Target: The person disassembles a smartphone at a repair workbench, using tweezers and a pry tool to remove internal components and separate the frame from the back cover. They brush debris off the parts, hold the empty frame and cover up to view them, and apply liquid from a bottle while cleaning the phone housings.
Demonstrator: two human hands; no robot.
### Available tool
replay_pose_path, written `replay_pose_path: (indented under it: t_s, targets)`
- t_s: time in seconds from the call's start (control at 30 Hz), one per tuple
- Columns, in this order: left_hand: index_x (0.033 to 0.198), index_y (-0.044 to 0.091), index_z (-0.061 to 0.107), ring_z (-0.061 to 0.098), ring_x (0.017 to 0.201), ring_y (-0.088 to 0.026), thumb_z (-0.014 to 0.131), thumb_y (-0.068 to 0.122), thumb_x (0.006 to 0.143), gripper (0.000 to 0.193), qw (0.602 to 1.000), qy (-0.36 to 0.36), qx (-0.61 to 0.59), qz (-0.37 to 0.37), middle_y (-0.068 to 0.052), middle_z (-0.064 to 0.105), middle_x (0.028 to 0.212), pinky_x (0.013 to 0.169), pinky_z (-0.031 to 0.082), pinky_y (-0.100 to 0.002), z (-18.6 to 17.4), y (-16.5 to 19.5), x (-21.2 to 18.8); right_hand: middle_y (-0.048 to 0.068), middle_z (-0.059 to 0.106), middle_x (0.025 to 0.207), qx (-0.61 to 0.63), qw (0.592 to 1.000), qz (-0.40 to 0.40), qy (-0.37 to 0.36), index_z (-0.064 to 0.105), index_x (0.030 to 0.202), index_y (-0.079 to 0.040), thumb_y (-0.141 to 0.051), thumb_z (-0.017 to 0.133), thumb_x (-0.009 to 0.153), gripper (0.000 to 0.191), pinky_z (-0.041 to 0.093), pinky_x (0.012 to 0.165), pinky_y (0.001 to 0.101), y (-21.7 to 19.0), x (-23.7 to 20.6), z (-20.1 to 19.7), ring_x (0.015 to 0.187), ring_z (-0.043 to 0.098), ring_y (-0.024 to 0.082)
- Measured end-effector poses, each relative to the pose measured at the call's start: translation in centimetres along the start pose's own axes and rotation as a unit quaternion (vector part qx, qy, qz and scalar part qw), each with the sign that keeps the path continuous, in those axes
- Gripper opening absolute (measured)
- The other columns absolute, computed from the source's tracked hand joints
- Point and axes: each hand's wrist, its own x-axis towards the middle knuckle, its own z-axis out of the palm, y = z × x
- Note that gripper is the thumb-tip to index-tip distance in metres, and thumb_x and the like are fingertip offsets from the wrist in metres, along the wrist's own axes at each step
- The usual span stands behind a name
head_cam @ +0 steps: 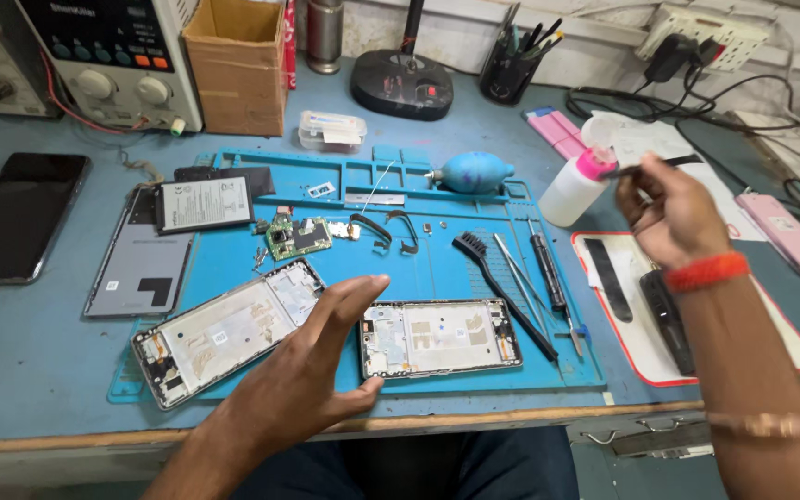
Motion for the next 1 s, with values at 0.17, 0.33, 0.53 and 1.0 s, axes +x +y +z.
replay_pose_path:
  t_s: [0.17,0.33,0.53,1.0]
  targets:
    - [0.155,0.018,0.026,0.059,0.126,-0.044,0.084,0.019,0.076,0.098,1.000,0.000,0.015,0.000,-0.018,0.043,0.151,0.099,0.054,-0.051,0.5,-0.4,0.1,0.006,0.072,0.091,-0.149,0.985,0.035,-0.084,0.060,0.105,-0.008,-0.022,0.067,0.099,0.017,0.051,0.065,0.0262,6.2,-10.0,5.1,0.075,0.065,0.015]
    - [0.155,0.019,0.026,0.059,0.125,-0.043,0.084,0.021,0.076,0.099,1.000,-0.006,0.023,-0.010,-0.018,0.044,0.150,0.098,0.054,-0.051,0.5,-0.1,0.0,0.013,0.075,0.087,-0.186,0.972,0.088,-0.111,0.059,0.109,-0.004,-0.017,0.067,0.093,0.023,0.058,0.064,0.0301,8.2,-15.8,9.8,0.070,0.072,0.017]
    - [0.155,0.019,0.026,0.060,0.124,-0.043,0.085,0.021,0.075,0.099,1.000,-0.013,0.018,-0.021,-0.018,0.043,0.150,0.097,0.055,-0.051,0.4,-0.1,0.0,0.012,0.075,0.086,-0.201,0.969,0.057,-0.130,0.059,0.107,0.000,-0.012,0.068,0.093,0.020,0.060,0.064,0.0295,8.4,-16.9,11.0,0.071,0.072,0.016]
    - [0.155,0.023,0.026,0.063,0.121,-0.041,0.086,0.025,0.074,0.101,0.999,-0.013,0.028,-0.031,-0.015,0.043,0.151,0.096,0.057,-0.051,0.9,-0.5,-0.2,0.010,0.074,0.087,-0.213,0.964,0.029,-0.155,0.060,0.105,0.001,-0.010,0.068,0.094,0.018,0.063,0.068,0.0292,9.7,-17.8,12.7,0.076,0.073,0.013]
